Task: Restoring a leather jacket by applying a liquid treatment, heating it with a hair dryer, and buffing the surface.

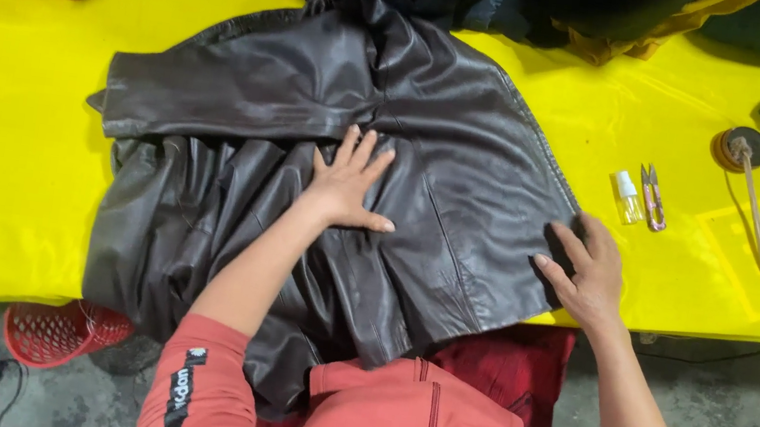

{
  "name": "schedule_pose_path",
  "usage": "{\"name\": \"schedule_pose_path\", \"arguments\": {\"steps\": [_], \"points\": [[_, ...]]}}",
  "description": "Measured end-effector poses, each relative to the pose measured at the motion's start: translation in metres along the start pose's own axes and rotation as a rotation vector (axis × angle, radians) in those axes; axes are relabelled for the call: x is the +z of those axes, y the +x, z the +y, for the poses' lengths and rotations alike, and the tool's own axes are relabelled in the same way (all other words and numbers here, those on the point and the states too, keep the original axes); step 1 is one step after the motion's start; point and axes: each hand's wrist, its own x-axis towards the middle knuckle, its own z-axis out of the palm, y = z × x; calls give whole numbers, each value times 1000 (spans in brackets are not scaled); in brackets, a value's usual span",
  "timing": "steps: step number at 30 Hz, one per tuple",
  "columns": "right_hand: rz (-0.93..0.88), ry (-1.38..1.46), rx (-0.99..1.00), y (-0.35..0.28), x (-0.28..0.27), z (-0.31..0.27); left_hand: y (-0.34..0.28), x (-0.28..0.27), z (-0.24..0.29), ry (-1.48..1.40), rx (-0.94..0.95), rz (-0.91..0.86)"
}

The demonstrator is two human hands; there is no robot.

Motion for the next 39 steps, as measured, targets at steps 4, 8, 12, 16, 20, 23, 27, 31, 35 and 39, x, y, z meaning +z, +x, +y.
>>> {"name": "schedule_pose_path", "arguments": {"steps": [4,8,12,16,20,23,27,31,35,39], "points": [[59,-46,43,-4,13,10,2,9,-1,6,23,10],[96,-91,76,-5,18,16,1,11,0,-26,48,18],[154,-158,76,-9,27,33,-1,13,1,-57,76,12],[209,-121,-19,-2,4,11,-9,-3,12,-49,-4,-72],[262,-243,-31,-3,4,19,-12,-4,9,-96,21,-36],[120,-243,150,6,1,34,-17,10,14,-165,105,101],[-139,113,276,58,-27,55,-62,18,68,-356,508,419],[-316,455,399,134,-95,-62,-84,33,121,-556,572,298],[-50,1363,482,181,-38,-66,-55,93,123,-606,352,561],[-108,1278,313,191,-30,-87,-31,126,81,-1018,-56,515]]}}
